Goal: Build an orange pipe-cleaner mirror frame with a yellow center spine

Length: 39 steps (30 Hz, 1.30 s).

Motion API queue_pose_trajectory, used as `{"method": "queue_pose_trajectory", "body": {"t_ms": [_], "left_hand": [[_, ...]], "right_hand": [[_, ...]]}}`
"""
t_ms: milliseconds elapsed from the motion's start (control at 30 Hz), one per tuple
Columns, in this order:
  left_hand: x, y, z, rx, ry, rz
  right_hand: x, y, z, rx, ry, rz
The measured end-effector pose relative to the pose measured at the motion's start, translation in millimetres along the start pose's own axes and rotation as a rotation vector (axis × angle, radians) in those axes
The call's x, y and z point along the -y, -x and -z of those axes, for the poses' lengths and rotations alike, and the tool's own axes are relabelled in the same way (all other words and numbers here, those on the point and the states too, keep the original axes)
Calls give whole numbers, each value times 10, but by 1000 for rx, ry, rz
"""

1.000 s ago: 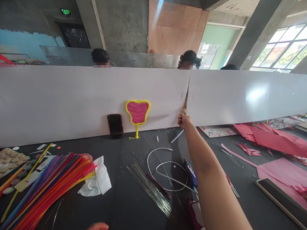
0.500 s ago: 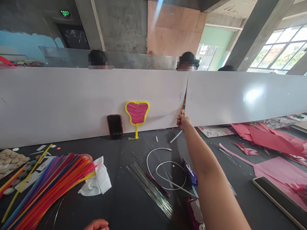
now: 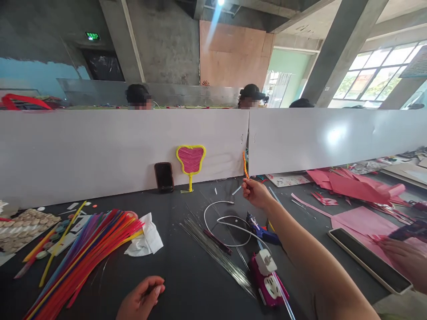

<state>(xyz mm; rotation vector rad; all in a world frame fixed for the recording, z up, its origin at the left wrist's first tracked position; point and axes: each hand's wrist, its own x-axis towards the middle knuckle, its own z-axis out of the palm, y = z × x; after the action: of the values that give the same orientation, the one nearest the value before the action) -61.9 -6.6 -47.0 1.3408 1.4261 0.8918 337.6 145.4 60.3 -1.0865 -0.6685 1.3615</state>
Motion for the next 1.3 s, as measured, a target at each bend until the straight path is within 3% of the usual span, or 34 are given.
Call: {"method": "queue_pose_trajectory", "body": {"t_ms": [200, 267, 333, 433, 567, 667, 767, 900, 1000, 1100, 1167, 1300], "left_hand": [[-143, 60, 1, -72, 173, -12], [-281, 117, -31, -81, 276, -31], [-469, 172, -90, 0, 358, -62], [-800, 182, -199, 133, 492, -144], [-1113, 33, -275, 167, 688, -216], [-1132, -75, -248, 130, 761, -208], [-1015, -124, -170, 21, 788, -77], [-825, -184, -52, 81, 784, 9], [-707, -245, -15, 152, 781, 90], [-601, -276, -50, 237, 757, 186], [-544, -268, -99, 299, 731, 226], [-513, -222, -193, 397, 686, 289]], "right_hand": [[184, 713, -242, 139, 139, 87], [201, 916, -400, 197, 358, 187], [123, 1107, -594, 240, 504, 245], [-220, 1347, -915, 282, 680, 309], [-935, 1593, -1302, 257, 945, 452], [-1397, 1732, -1499, 317, 1027, 462], [-1636, 1763, -1567, 419, 1062, 431], [-1685, 1548, -1483, 466, 908, 351], [-1675, 1310, -1362, 348, 500, 205], [-1678, 1169, -1252, 259, 87, 33], [-1675, 1145, -1202, 277, -102, -66], [-1643, 1174, -1173, 326, -231, -133]]}}
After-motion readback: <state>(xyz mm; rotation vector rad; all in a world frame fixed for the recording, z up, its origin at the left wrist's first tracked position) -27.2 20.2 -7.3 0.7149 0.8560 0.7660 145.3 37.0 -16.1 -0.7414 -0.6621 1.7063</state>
